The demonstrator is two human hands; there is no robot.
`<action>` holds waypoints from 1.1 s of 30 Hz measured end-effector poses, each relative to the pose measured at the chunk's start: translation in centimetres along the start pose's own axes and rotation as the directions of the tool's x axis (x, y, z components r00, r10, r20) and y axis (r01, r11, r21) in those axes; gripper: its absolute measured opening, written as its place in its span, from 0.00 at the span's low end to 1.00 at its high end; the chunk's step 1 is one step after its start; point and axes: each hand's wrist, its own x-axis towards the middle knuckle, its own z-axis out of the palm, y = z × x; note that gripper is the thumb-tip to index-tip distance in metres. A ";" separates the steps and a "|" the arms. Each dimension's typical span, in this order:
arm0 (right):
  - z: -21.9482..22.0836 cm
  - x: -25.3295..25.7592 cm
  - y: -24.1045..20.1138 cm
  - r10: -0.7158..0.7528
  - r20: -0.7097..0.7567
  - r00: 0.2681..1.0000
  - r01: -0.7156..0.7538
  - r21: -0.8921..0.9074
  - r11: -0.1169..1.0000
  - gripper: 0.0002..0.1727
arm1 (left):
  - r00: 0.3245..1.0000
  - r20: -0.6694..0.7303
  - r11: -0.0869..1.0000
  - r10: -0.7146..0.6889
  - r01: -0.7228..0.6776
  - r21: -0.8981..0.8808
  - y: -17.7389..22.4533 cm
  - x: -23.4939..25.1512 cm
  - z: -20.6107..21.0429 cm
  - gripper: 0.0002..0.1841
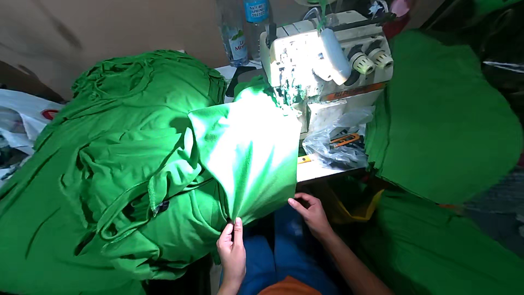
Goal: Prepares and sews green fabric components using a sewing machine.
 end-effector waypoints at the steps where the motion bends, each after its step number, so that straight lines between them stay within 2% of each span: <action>1: -0.1 0.3 0.2 -0.009 -0.002 1.000 0.009 -0.002 1.000 0.06 | 1.000 0.004 1.000 -0.002 0.002 -0.025 -0.1 0.0 0.1 0.15; 5: -0.8 -0.4 0.7 -0.051 -0.016 0.999 0.052 0.055 0.997 0.02 | 0.999 0.046 0.988 0.012 -0.005 -0.151 0.2 -0.4 -0.2 0.03; 9: -2.2 -2.7 -0.3 -0.081 -0.068 0.994 0.089 0.115 0.989 0.07 | 0.999 0.050 0.990 0.004 0.003 -0.144 1.4 -1.3 -0.1 0.11; 11: -2.6 -4.0 -2.1 -0.048 -0.047 0.998 0.053 0.129 0.990 0.10 | 0.998 0.028 0.996 0.058 -0.056 -0.066 2.8 -2.5 -0.3 0.15; 13: -3.0 -5.1 -4.2 0.040 0.016 0.999 -0.041 0.147 0.988 0.19 | 0.987 0.023 0.984 0.159 -0.157 -0.080 3.4 -3.8 -0.9 0.22; 14: -3.1 -5.3 -5.0 0.070 0.042 0.997 -0.075 0.141 0.987 0.19 | 0.974 0.024 0.972 0.225 -0.222 -0.083 3.4 -4.2 -1.2 0.22; 16: -3.2 -5.4 -5.8 0.071 0.068 0.995 -0.078 0.119 0.990 0.11 | 0.938 0.047 0.939 0.343 -0.342 -0.038 3.2 -4.0 -1.4 0.16; 19: -2.8 -4.5 -6.5 0.042 0.066 0.997 -0.050 0.124 0.991 0.09 | 0.915 0.079 0.917 0.395 -0.398 0.014 3.5 -2.8 -1.3 0.11; 24: -1.8 -2.4 -7.2 0.000 0.015 1.000 -0.002 0.106 0.994 0.09 | 0.909 0.070 0.906 0.411 -0.415 0.083 4.8 -0.6 -0.2 0.10; 33: -0.2 3.0 -9.5 -0.130 -0.111 0.985 0.137 0.055 0.989 0.07 | 0.873 0.020 0.873 0.487 -0.487 0.005 6.9 4.9 2.6 0.11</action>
